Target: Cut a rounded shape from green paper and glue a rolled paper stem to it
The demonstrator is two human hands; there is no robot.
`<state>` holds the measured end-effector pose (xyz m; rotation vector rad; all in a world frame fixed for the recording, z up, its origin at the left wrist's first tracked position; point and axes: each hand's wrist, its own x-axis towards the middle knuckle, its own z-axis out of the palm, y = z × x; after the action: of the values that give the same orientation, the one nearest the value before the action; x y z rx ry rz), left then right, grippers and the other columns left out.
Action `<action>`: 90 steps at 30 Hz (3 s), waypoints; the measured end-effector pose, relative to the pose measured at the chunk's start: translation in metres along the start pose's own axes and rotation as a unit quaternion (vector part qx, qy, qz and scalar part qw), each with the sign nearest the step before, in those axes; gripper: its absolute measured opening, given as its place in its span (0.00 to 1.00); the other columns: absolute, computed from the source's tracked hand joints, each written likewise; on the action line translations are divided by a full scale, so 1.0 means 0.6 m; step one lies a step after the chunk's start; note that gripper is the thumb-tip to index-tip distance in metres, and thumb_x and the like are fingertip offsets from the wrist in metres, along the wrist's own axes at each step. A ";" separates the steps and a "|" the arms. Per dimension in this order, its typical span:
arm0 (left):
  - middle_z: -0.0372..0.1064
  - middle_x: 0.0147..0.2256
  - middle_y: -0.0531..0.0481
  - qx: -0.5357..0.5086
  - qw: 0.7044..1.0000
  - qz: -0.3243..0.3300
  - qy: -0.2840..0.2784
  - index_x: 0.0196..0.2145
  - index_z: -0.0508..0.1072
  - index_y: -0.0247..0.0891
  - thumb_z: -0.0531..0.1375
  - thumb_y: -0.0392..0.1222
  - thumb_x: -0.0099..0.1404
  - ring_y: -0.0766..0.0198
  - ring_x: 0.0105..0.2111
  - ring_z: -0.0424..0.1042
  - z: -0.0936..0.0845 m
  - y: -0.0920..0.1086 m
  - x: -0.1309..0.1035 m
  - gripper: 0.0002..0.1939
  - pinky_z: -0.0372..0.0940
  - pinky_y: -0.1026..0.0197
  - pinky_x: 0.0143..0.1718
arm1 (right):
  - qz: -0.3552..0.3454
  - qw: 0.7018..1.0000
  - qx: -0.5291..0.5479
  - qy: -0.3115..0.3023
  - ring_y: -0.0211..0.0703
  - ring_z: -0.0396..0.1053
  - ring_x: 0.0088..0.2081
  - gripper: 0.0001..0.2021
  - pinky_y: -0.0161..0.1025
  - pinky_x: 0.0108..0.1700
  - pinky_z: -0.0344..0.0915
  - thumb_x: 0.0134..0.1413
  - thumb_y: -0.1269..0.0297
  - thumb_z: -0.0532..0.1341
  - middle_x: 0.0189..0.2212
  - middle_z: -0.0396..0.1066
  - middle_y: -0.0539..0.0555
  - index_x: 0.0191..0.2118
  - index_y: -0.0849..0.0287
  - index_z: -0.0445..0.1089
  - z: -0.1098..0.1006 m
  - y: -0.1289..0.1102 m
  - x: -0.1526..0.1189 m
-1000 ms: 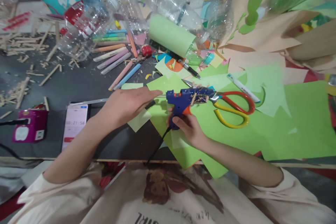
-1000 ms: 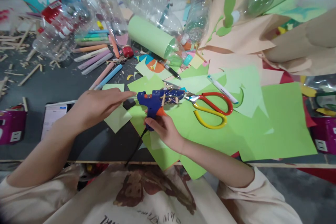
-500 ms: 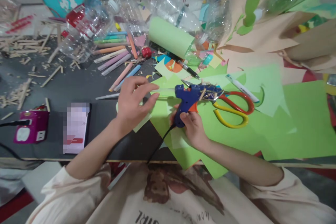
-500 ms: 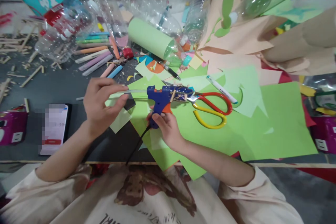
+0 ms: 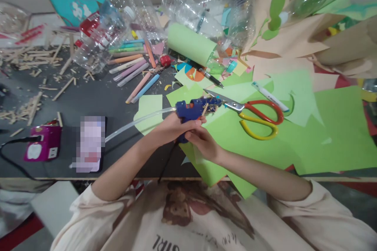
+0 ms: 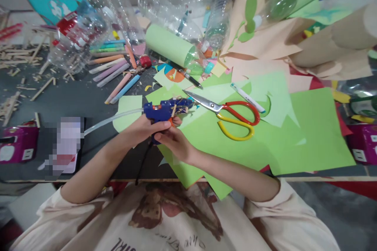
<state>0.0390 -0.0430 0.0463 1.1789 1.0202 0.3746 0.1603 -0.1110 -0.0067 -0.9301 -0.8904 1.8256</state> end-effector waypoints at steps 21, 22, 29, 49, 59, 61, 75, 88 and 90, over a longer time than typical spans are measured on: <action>0.74 0.24 0.49 -0.063 0.965 0.130 0.220 0.29 0.72 0.35 0.64 0.46 0.54 0.75 0.12 0.56 -0.082 -0.007 -0.029 0.11 0.54 0.67 0.15 | -0.195 0.750 -0.630 0.056 0.51 0.67 0.36 0.08 0.47 0.41 0.64 0.63 0.67 0.52 0.32 0.70 0.58 0.33 0.57 0.66 -0.111 -0.082 0.066; 0.74 0.24 0.49 -0.073 0.962 0.135 0.227 0.28 0.72 0.35 0.64 0.47 0.53 0.75 0.11 0.55 -0.083 -0.011 -0.028 0.11 0.53 0.67 0.15 | -0.189 0.762 -0.617 0.062 0.50 0.66 0.35 0.08 0.46 0.39 0.64 0.63 0.67 0.52 0.31 0.70 0.57 0.33 0.57 0.65 -0.112 -0.083 0.066; 0.75 0.24 0.49 -0.093 0.961 0.134 0.222 0.27 0.72 0.35 0.65 0.46 0.52 0.76 0.11 0.55 -0.085 -0.019 -0.032 0.11 0.55 0.67 0.15 | -0.193 0.878 -0.422 0.116 0.42 0.68 0.32 0.06 0.40 0.34 0.65 0.58 0.66 0.56 0.32 0.72 0.53 0.36 0.57 0.71 -0.119 -0.084 0.058; 0.68 0.18 0.53 0.098 0.979 0.004 0.180 0.21 0.71 0.35 0.63 0.45 0.49 0.73 0.13 0.58 -0.086 -0.024 -0.035 0.10 0.56 0.67 0.15 | -0.116 0.966 -0.160 0.167 0.36 0.71 0.24 0.19 0.37 0.30 0.72 0.45 0.43 0.69 0.23 0.73 0.48 0.32 0.55 0.72 -0.110 -0.089 0.052; 0.66 0.16 0.53 0.147 0.963 -0.019 0.224 0.20 0.69 0.38 0.64 0.46 0.47 0.69 0.13 0.58 -0.084 -0.031 -0.032 0.11 0.57 0.66 0.14 | -0.114 0.965 -0.175 0.161 0.36 0.71 0.24 0.18 0.37 0.30 0.72 0.48 0.45 0.69 0.24 0.73 0.47 0.32 0.55 0.71 -0.111 -0.088 0.051; 0.67 0.16 0.53 0.139 0.964 -0.024 0.225 0.19 0.68 0.38 0.64 0.46 0.47 0.70 0.13 0.58 -0.082 -0.027 -0.032 0.10 0.57 0.66 0.14 | -0.109 0.964 -0.181 0.161 0.36 0.71 0.24 0.18 0.38 0.31 0.72 0.48 0.45 0.68 0.24 0.73 0.47 0.33 0.55 0.71 -0.110 -0.089 0.051; 0.66 0.16 0.54 0.152 0.964 -0.051 0.213 0.18 0.69 0.37 0.62 0.47 0.46 0.71 0.13 0.58 -0.080 -0.024 -0.031 0.10 0.56 0.67 0.14 | -0.114 0.967 -0.187 0.131 0.36 0.72 0.25 0.18 0.37 0.31 0.73 0.50 0.45 0.67 0.24 0.73 0.49 0.32 0.56 0.72 -0.109 -0.087 0.050; 0.61 0.13 0.56 0.178 0.958 -0.037 0.220 0.16 0.67 0.38 0.61 0.47 0.46 0.71 0.12 0.57 -0.079 -0.026 -0.032 0.11 0.54 0.67 0.14 | -0.104 0.968 -0.190 0.125 0.37 0.73 0.26 0.16 0.39 0.32 0.74 0.50 0.47 0.67 0.24 0.74 0.49 0.33 0.56 0.72 -0.110 -0.086 0.049; 0.59 0.11 0.57 0.179 0.958 -0.039 0.219 0.15 0.65 0.38 0.61 0.46 0.46 0.71 0.12 0.56 -0.078 -0.024 -0.031 0.11 0.52 0.68 0.14 | -0.099 0.969 -0.191 0.125 0.37 0.73 0.26 0.16 0.39 0.33 0.74 0.50 0.48 0.67 0.25 0.74 0.49 0.33 0.56 0.72 -0.110 -0.086 0.049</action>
<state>-0.0128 -0.0347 0.0410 1.4062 1.5658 0.4096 0.2269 -0.0525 0.0002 -1.2307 -1.1494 1.3549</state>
